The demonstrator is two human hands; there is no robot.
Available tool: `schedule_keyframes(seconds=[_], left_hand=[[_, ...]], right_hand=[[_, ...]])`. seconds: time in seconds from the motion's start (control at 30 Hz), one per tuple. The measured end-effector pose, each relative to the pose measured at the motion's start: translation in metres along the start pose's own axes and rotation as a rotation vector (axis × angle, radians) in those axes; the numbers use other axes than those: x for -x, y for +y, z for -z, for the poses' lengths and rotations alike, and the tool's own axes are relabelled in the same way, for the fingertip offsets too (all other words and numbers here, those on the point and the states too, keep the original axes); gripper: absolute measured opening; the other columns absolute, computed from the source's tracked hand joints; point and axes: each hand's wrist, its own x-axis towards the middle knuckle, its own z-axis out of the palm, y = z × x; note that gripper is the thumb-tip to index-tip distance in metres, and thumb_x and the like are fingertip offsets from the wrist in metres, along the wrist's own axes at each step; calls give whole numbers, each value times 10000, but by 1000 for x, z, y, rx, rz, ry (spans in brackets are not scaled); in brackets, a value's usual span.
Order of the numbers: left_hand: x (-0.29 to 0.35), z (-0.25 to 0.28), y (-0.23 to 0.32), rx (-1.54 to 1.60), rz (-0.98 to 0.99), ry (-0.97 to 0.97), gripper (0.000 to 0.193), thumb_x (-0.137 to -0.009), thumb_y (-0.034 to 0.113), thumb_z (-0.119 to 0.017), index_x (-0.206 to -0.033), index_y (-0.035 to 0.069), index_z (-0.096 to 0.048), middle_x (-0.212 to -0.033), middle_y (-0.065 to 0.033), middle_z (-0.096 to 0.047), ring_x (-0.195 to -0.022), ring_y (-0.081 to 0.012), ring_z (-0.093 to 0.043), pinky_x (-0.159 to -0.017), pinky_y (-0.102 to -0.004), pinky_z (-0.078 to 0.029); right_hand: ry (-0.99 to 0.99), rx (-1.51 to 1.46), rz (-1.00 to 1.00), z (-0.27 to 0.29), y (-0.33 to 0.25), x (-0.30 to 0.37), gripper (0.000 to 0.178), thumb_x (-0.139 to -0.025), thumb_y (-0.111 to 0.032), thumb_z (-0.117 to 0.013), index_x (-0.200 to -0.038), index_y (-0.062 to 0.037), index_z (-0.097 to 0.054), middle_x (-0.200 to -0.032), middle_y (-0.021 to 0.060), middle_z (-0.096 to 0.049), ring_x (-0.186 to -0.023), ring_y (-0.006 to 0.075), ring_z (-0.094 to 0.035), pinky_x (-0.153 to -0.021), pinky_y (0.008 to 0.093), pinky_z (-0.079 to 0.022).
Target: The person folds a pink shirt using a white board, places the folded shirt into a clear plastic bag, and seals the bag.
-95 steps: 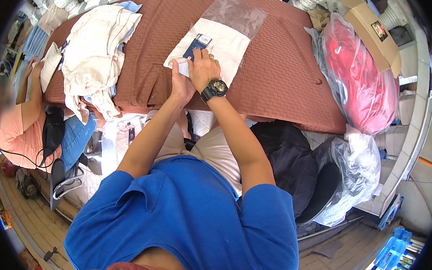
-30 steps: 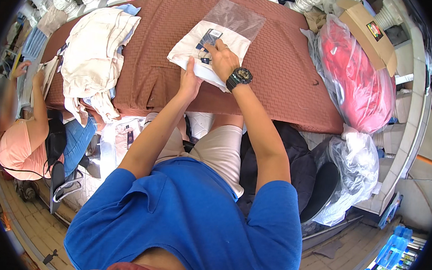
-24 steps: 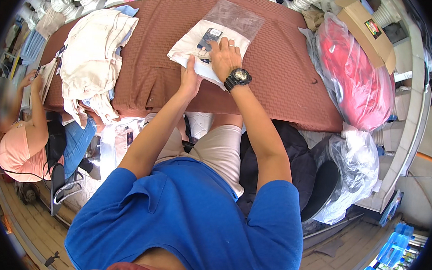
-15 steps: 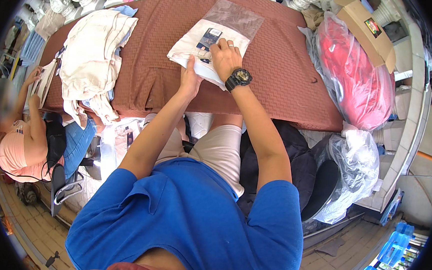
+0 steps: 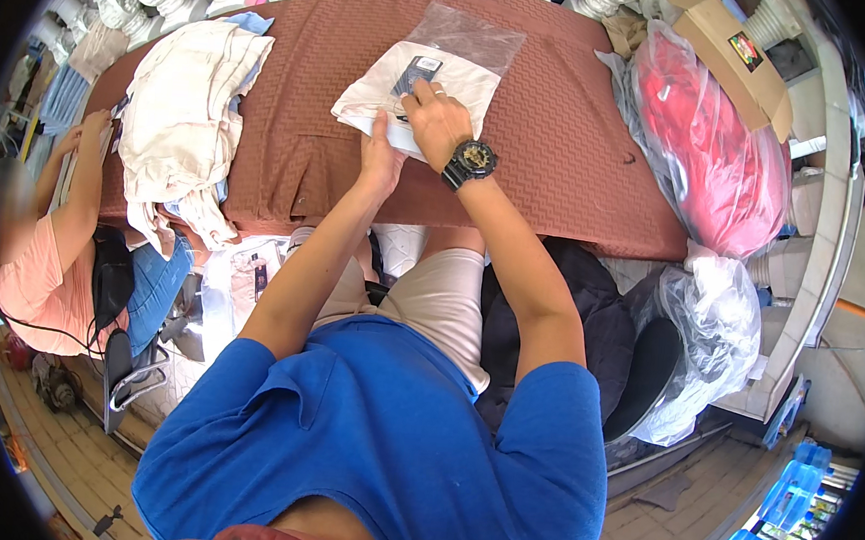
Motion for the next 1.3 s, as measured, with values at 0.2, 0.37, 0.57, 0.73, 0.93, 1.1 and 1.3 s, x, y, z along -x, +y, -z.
schedule_keyframes(seconds=[0.2, 0.37, 0.57, 0.73, 0.93, 1.1, 1.3], left_hand=[[-6, 3, -1, -17, 7, -8, 431, -1067, 289, -398, -1428, 56, -357, -1336, -117, -524, -1180, -245, -575, -940, -408, -527], [-17, 16, -9, -51, -17, -67, 363, -1066, 270, -400, -1367, 71, -437, -1244, -94, -571, -1122, -217, -588, -901, -382, -524], [-22, 31, -11, 64, 127, -187, 261, -1050, 316, -453, -1195, 121, -549, -1067, -51, -594, -1012, -187, -581, -863, -363, -507], [3, 4, 14, -187, 102, -185, 350, -1035, 385, -486, -1170, 79, -591, -1053, -75, -605, -941, -196, -576, -830, -372, -515], [9, -15, 37, -233, 172, -199, 351, -1008, 328, -481, -1267, 97, -533, -1154, -118, -579, -973, -242, -594, -855, -400, -515], [-5, -6, 39, -268, 182, -205, 380, -982, 251, -484, -1336, 115, -472, -1231, -148, -550, -981, -281, -609, -860, -420, -518], [-24, -10, 36, -342, 98, -163, 478, -949, 160, -487, -1419, 136, -400, -1324, -185, -514, -990, -328, -626, -866, -445, -520]], right_hand=[[22, -9, 25, 10, -21, 4, 110, -795, -62, -600, -895, -57, -646, -909, 91, -583, -860, 276, -632, -678, 386, -548], [37, -43, 47, 25, -41, 4, 117, -774, -48, -608, -888, -38, -631, -888, 96, -565, -851, 274, -623, -670, 383, -537], [46, 19, 84, 36, -68, 10, 142, -761, -64, -612, -891, -11, -637, -937, 110, -584, -874, 262, -627, -691, 350, -529], [33, -16, 51, 49, -87, 13, 190, -748, -52, -624, -933, -8, -629, -938, 119, -582, -875, 264, -621, -692, 353, -535], [11, -29, 70, 60, -106, 18, 223, -729, -93, -603, -927, 5, -627, -978, 119, -566, -946, 260, -600, -730, 344, -512], [-22, -74, 60, 72, -121, 19, 232, -711, -100, -613, -921, 0, -623, -940, 102, -543, -904, 246, -588, -717, 337, -507], [72, -158, -18, 83, -129, 16, 216, -721, -38, -621, -936, -8, -623, -956, 117, -565, -882, 269, -626, -695, 354, -541]])
